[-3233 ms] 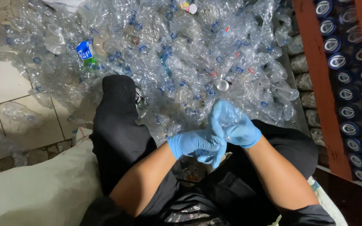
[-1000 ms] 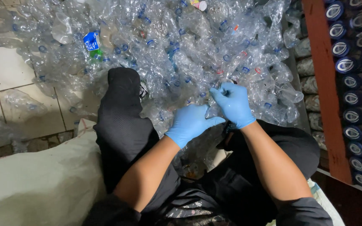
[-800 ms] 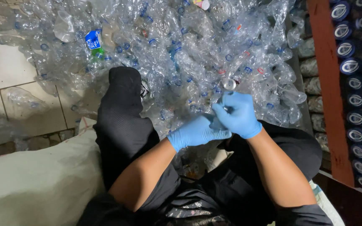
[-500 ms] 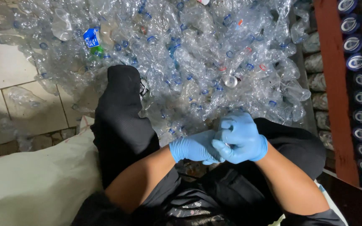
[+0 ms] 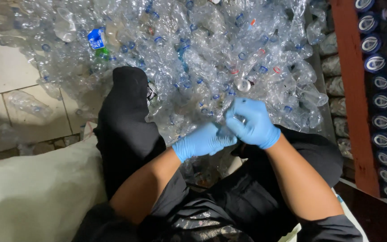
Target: The person sits on the floor and manually crushes empty plastic water bottles, placing them into a large white sack. The person repeatedly picks up bottles from a pile, compresses them by hand, and deposits them into the bag.
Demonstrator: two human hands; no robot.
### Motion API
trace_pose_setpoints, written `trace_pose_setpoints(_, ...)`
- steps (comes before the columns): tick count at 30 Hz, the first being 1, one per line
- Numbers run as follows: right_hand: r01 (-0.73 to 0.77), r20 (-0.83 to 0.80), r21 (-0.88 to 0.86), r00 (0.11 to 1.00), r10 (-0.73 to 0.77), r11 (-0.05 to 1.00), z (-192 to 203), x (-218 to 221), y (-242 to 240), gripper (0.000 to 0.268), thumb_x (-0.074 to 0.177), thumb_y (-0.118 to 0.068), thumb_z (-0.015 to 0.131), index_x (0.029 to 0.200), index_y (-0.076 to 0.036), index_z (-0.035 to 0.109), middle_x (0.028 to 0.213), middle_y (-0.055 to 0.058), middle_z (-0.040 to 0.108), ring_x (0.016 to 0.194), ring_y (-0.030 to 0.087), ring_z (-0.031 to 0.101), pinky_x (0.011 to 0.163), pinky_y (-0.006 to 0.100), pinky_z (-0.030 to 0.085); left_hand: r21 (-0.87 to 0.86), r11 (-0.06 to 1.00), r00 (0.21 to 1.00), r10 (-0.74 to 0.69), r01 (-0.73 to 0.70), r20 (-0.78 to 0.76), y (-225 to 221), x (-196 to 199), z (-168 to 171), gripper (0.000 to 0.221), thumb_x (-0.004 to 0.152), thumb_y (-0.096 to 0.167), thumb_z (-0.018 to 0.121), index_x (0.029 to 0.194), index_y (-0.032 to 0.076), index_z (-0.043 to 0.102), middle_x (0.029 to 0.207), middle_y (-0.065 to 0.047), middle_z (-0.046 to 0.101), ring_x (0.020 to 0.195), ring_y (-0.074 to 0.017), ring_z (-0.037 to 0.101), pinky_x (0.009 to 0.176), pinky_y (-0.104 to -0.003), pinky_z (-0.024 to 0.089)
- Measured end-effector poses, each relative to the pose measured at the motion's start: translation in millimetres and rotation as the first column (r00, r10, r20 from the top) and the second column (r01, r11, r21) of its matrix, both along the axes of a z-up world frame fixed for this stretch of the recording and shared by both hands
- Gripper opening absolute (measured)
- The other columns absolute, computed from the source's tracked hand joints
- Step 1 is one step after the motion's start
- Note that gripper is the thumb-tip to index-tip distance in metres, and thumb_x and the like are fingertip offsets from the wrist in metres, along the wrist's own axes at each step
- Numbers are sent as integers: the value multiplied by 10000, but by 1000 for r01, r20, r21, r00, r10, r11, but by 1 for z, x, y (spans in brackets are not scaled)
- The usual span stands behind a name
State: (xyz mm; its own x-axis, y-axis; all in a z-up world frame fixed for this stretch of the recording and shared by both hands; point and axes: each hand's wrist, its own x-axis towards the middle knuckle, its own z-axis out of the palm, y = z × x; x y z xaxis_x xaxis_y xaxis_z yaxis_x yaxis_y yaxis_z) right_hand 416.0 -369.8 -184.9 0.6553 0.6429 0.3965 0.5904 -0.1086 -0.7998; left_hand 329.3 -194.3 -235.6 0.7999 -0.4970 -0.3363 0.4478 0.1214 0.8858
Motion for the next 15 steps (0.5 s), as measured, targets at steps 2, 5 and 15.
trace_pose_setpoints(2,25,-51,-8,998,-26,1000,-11,12,-11,247,991,-263,654,796,-114,688,657,55,599,573,288,602,573,391,483,97,995,1000,19,-17,-21,4,1,4,602,883,585,749,539,123,572,415,-36,557,347,-151,538,473,-261,452)
trace_pose_setpoints(5,83,-77,-53,993,-87,995,-21,33,-21,307,1084,-262,538,879,-84,683,715,95,643,654,294,621,684,405,506,340,936,996,92,-91,15,19,-6,15,619,847,663,721,604,99,648,574,-93,639,598,-250,648,668,-349,491)
trace_pose_setpoints(15,-150,-167,-889,986,-3,432,-66,38,30,596,948,-528,533,1204,-26,726,1236,224,758,1225,479,647,1067,609,488,745,440,862,329,-501,385,61,-124,209,499,750,660,699,866,178,753,848,-8,801,954,-294,775,890,-398,580)
